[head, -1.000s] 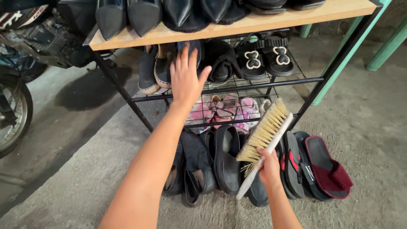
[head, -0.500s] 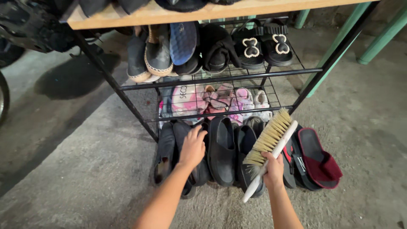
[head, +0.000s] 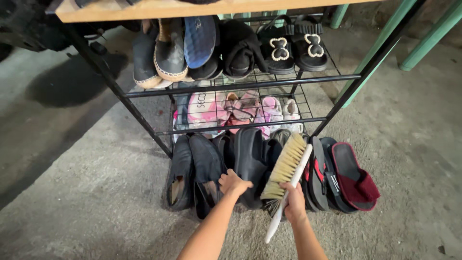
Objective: The person uses a brush to clean several pairs of shoes on a multi-tier shoe rack. They pick up each shoe, brush the exterior and sole, then return it to the rack. The task includes handling flats, sandals, and slippers one at a time.
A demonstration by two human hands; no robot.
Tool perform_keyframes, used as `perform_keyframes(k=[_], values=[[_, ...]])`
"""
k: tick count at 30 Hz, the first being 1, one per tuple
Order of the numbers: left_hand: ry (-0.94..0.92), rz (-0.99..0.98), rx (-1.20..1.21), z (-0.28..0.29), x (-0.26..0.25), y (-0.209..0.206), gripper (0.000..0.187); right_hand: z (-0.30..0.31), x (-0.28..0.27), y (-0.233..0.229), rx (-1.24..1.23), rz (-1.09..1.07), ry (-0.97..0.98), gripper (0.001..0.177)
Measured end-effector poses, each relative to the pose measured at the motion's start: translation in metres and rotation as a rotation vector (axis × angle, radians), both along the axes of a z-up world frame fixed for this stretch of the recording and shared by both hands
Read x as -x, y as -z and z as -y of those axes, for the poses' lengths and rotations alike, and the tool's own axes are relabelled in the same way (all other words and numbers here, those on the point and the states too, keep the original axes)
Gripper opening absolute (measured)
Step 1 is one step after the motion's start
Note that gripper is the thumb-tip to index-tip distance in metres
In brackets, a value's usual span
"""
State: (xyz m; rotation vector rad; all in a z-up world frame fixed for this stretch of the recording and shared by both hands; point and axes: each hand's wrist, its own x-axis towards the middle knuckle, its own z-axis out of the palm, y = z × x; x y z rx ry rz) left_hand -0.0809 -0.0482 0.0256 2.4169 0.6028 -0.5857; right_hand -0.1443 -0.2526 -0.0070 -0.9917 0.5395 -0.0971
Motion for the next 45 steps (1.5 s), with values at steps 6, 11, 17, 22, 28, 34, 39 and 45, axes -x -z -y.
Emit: perform_keyframes(k=[6,11,17,22,28,34,39,45], values=[[-0.401,0.357,0.800,-0.006,0.025,-0.011,0.086,-0.031,0.015,-0.022,-0.290,-0.023,-0.117,0.043],[-0.595,0.040,1.556,-0.035,0.053,-0.074,0.080,-0.052,0.024,-0.042,-0.398,-0.011,-0.240,0.043],[-0.496,-0.208,1.689,-0.068,0.080,-0.098,0.070,-0.072,0.055,-0.075,-0.212,0.137,-0.247,0.046],[-0.448,-0.180,1.685,-0.092,0.084,-0.124,0.067,-0.056,0.048,-0.137,0.148,0.107,-0.333,0.047],[-0.409,-0.043,1.804,-0.134,0.041,-0.158,0.068,-0.054,0.057,-0.202,0.568,0.354,-0.274,0.040],[-0.553,-0.100,1.734,-0.148,0.024,-0.150,0.072,-0.126,0.064,-0.198,1.642,0.314,-0.545,0.042],[-0.524,-0.216,1.734,-0.155,0.023,-0.132,0.077,-0.068,0.028,-0.212,1.628,0.133,-0.299,0.037],[-0.577,-0.110,1.826,-0.157,0.009,-0.104,0.071,-0.092,0.046,-0.178,1.433,0.266,-0.273,0.047]])
